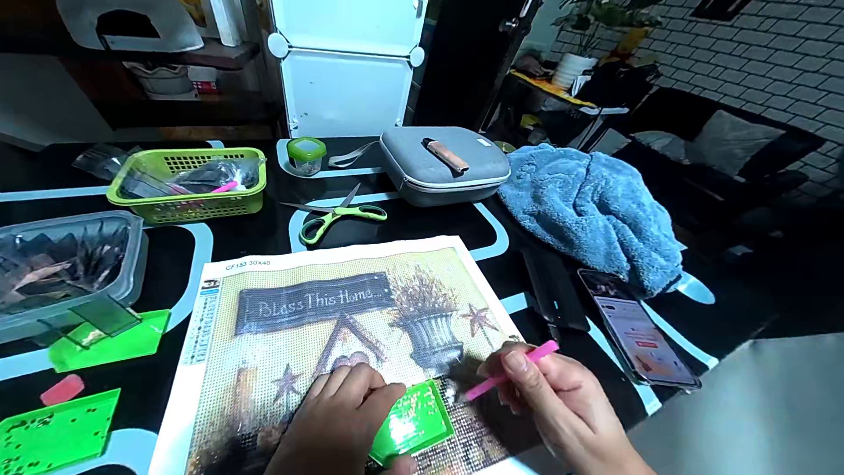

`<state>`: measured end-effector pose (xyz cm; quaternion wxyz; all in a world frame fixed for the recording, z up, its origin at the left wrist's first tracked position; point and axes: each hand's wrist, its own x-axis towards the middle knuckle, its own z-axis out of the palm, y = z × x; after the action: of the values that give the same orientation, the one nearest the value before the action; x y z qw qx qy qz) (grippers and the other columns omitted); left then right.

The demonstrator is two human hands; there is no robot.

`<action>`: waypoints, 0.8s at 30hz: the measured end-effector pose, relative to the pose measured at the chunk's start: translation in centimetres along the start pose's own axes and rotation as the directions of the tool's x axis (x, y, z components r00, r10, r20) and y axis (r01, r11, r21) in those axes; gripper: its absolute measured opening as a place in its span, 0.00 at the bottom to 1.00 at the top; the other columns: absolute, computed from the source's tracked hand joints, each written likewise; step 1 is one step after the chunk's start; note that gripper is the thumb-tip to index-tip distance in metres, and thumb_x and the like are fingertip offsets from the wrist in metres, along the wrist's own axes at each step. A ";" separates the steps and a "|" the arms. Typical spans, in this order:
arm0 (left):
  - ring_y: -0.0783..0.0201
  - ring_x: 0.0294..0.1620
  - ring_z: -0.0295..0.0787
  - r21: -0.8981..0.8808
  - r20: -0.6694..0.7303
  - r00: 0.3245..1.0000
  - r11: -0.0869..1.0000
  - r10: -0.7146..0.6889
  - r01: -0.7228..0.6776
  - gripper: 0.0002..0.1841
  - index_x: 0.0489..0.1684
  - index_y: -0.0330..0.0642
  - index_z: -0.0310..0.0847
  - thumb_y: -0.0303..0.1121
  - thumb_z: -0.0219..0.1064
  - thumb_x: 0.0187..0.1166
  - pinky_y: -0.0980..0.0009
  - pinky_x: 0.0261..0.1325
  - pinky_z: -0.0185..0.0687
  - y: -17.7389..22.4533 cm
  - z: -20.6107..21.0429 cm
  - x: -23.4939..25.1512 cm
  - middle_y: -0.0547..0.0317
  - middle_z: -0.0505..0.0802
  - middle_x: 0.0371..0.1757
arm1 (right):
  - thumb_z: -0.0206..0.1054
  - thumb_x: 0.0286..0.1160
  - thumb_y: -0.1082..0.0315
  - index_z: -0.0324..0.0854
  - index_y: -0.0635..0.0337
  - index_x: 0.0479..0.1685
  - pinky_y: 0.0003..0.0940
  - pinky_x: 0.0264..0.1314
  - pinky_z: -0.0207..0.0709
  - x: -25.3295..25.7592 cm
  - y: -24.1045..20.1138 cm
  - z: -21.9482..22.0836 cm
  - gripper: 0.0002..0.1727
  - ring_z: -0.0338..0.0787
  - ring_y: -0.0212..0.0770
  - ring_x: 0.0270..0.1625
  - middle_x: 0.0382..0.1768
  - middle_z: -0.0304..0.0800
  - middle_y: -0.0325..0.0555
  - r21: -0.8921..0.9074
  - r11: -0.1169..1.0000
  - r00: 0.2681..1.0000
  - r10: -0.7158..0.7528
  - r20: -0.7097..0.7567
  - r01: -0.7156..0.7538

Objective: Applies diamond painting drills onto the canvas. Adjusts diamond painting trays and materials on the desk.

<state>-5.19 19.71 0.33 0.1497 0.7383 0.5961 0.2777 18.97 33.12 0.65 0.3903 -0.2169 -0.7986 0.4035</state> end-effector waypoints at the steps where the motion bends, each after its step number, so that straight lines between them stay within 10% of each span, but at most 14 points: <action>1: 0.46 0.50 0.88 0.004 0.006 1.000 1.000 -0.006 0.006 0.26 0.62 0.44 0.90 0.50 0.76 0.69 0.49 0.52 0.81 0.1 0.0 0.0 0.48 0.91 0.50 | 0.50 0.95 0.53 0.86 0.57 0.39 0.11 0.31 0.75 -0.1 0.1 0.1 0.24 0.82 0.16 0.29 0.29 0.87 0.32 -0.046 0.999 1.000 -0.015 0.009 0.016; 7: 0.48 0.49 0.88 0.019 -0.034 0.999 1.000 0.002 -0.001 0.26 0.61 0.45 0.91 0.51 0.76 0.68 0.52 0.50 0.82 0.0 0.3 -0.1 0.50 0.91 0.48 | 0.56 0.93 0.54 0.84 0.58 0.48 0.16 0.36 0.80 -0.7 0.2 0.1 0.18 0.86 0.21 0.34 0.36 0.89 0.38 -0.166 0.986 0.987 0.015 0.163 0.013; 12: 0.52 0.47 0.88 0.048 -0.079 0.996 0.999 0.029 -0.025 0.26 0.59 0.48 0.92 0.54 0.75 0.66 0.56 0.48 0.83 -0.4 0.9 -0.2 0.54 0.91 0.47 | 0.54 0.94 0.57 0.83 0.55 0.45 0.17 0.28 0.83 -0.7 -0.8 2.3 0.15 0.88 0.22 0.29 0.33 0.91 0.31 0.208 0.958 0.979 0.201 0.000 -0.197; 24: 0.53 0.47 0.88 0.053 -0.074 0.997 0.999 0.009 -0.005 0.26 0.59 0.49 0.92 0.53 0.74 0.65 0.58 0.47 0.83 -0.3 0.9 -0.2 0.55 0.91 0.47 | 0.50 0.95 0.55 0.80 0.57 0.41 0.12 0.28 0.73 -1.1 0.6 4.5 0.20 0.79 0.17 0.26 0.26 0.83 0.32 0.005 1.000 1.000 0.016 -0.018 -0.016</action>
<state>-4.92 19.70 -0.58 0.1067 0.7332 0.6059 0.2895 16.05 30.60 -1.99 0.3949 -0.2261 -0.7921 0.4068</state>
